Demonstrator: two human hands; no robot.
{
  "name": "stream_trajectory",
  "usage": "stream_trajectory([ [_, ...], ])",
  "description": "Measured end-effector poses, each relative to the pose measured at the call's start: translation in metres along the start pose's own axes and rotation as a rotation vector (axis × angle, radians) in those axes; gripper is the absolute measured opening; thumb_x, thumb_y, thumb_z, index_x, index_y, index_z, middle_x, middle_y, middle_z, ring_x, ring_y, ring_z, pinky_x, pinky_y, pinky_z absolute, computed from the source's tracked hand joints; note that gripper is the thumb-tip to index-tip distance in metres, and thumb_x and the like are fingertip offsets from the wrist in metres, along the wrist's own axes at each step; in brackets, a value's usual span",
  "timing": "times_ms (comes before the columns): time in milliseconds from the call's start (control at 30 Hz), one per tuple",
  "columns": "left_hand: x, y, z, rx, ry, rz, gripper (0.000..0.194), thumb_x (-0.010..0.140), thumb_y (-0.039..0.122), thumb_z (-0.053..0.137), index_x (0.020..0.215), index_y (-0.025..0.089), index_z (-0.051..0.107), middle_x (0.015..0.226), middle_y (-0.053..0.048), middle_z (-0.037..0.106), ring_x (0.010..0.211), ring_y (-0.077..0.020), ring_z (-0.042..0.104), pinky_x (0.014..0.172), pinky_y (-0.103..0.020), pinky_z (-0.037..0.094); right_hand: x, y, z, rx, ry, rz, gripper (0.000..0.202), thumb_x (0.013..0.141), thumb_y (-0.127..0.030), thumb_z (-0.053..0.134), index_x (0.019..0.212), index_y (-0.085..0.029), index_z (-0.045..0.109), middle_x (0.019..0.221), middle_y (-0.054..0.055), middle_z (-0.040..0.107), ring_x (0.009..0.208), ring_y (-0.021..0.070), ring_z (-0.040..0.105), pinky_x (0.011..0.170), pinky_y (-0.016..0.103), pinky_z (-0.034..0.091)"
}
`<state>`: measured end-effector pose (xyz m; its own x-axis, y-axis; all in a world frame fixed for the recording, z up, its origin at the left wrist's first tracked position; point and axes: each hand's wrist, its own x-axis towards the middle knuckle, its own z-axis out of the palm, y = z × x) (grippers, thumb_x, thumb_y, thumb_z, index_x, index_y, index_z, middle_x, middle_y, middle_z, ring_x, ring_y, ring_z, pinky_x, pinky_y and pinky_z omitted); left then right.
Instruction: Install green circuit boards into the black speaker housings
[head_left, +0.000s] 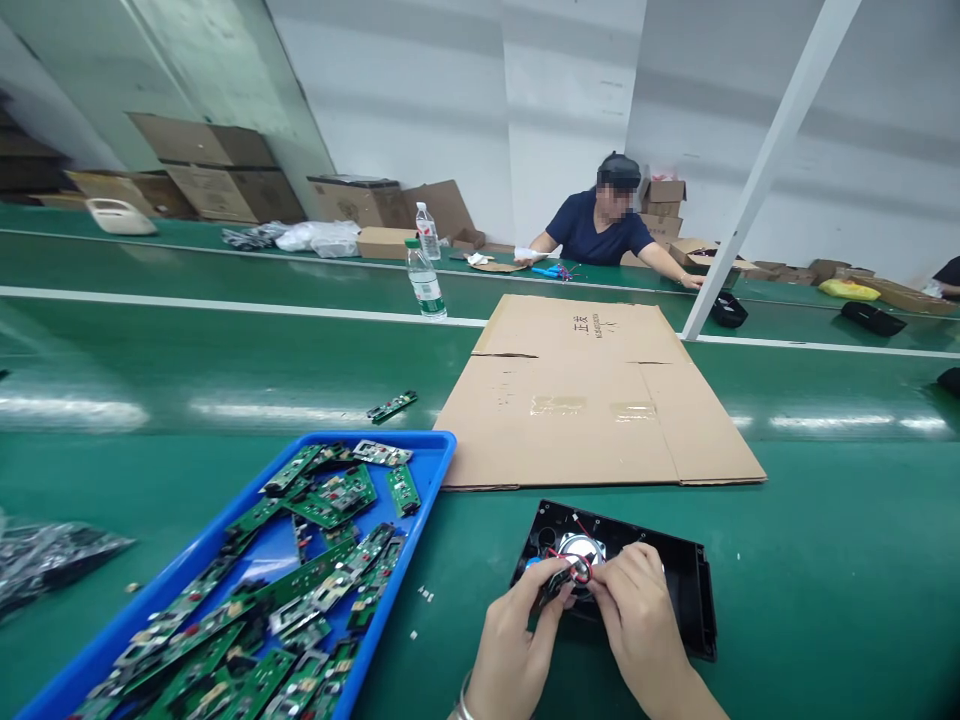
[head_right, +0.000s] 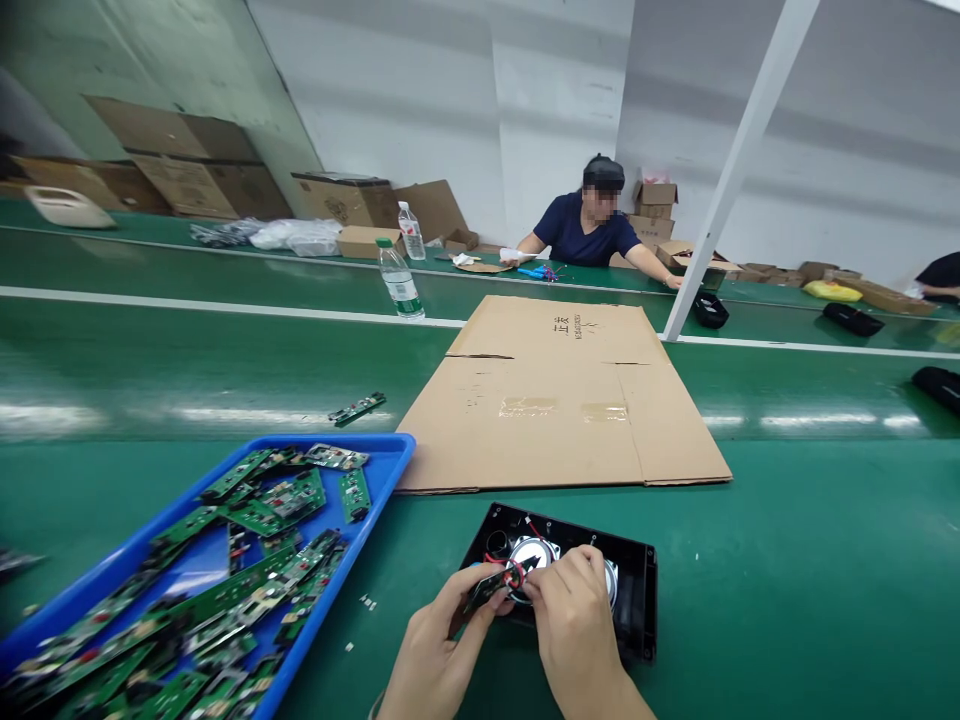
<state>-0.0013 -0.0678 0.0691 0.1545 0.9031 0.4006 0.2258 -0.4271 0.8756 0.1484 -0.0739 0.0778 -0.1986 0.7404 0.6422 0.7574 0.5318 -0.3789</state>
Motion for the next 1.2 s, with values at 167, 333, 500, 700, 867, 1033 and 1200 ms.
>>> stream_trajectory([
  [167, -0.0005, 0.0006, -0.0004, -0.134, -0.033, -0.105, 0.021, 0.086, 0.015, 0.047, 0.100, 0.025, 0.060, 0.085, 0.000, 0.068, 0.066, -0.0142, 0.069, 0.062, -0.022, 0.057, -0.0036, 0.0058, 0.0007, 0.076, -0.103, 0.126, 0.022, 0.095, -0.022, 0.037, 0.112, -0.019, 0.051, 0.071, 0.001, 0.058, 0.067, 0.0171, 0.051, 0.067, 0.032, 0.044],
  [333, -0.0007, 0.0035, 0.0020, -0.208, -0.024, -0.122, 0.018, 0.086, 0.018, 0.050, 0.098, 0.025, 0.061, 0.081, 0.000, 0.067, 0.066, -0.0142, 0.068, 0.060, -0.021, 0.058, 0.0001, 0.0073, -0.0012, 0.090, -0.121, 0.054, 0.020, 0.095, -0.019, 0.036, 0.099, -0.018, 0.055, 0.069, 0.001, 0.058, 0.061, 0.0151, 0.049, 0.070, 0.033, 0.043],
  [500, 0.0013, 0.0082, -0.0006, -0.243, -0.055, -0.184, 0.013, 0.086, 0.020, 0.050, 0.091, 0.023, 0.062, 0.078, 0.000, 0.067, 0.064, -0.0147, 0.068, 0.060, -0.022, 0.058, 0.0008, 0.0077, -0.0033, 0.109, -0.153, 0.080, 0.015, 0.093, -0.020, 0.042, 0.090, -0.020, 0.057, 0.066, -0.001, 0.058, 0.059, 0.0142, 0.049, 0.072, 0.034, 0.042],
  [700, 0.0023, 0.0077, -0.0005, -0.287, -0.030, -0.274, 0.010, 0.084, 0.026, 0.055, 0.088, 0.021, 0.062, 0.076, -0.001, 0.068, 0.064, -0.0165, 0.068, 0.060, -0.025, 0.059, 0.0006, 0.0094, -0.0031, 0.113, -0.143, 0.082, 0.012, 0.091, -0.018, 0.047, 0.090, -0.021, 0.058, 0.065, -0.002, 0.060, 0.058, 0.0140, 0.053, 0.074, 0.035, 0.044],
  [867, 0.0021, 0.0038, 0.0006, -0.322, 0.003, -0.361, 0.014, 0.082, 0.030, 0.057, 0.092, 0.020, 0.061, 0.081, -0.003, 0.069, 0.069, -0.0192, 0.068, 0.063, -0.030, 0.061, 0.0016, 0.0104, -0.0046, 0.218, -0.208, 0.114, 0.012, 0.092, -0.020, 0.048, 0.097, -0.022, 0.058, 0.069, -0.002, 0.063, 0.063, 0.0149, 0.056, 0.077, 0.038, 0.045],
  [1033, 0.0014, 0.0059, -0.0006, -0.291, -0.029, -0.327, 0.013, 0.084, 0.028, 0.055, 0.092, 0.021, 0.062, 0.080, -0.002, 0.067, 0.065, -0.0174, 0.067, 0.063, -0.029, 0.060, 0.0003, 0.0097, -0.0028, 0.186, -0.191, 0.123, 0.013, 0.093, -0.020, 0.044, 0.092, -0.021, 0.057, 0.069, -0.001, 0.062, 0.061, 0.0152, 0.055, 0.080, 0.041, 0.044],
  [1200, 0.0021, 0.0052, -0.0010, -0.289, -0.065, -0.266, 0.014, 0.086, 0.025, 0.051, 0.094, 0.022, 0.062, 0.081, -0.001, 0.065, 0.068, -0.0158, 0.066, 0.063, -0.026, 0.061, -0.0012, 0.0077, -0.0010, 0.102, -0.188, 0.082, 0.019, 0.094, -0.017, 0.038, 0.090, -0.019, 0.056, 0.069, 0.000, 0.060, 0.059, 0.0150, 0.052, 0.078, 0.040, 0.044],
])
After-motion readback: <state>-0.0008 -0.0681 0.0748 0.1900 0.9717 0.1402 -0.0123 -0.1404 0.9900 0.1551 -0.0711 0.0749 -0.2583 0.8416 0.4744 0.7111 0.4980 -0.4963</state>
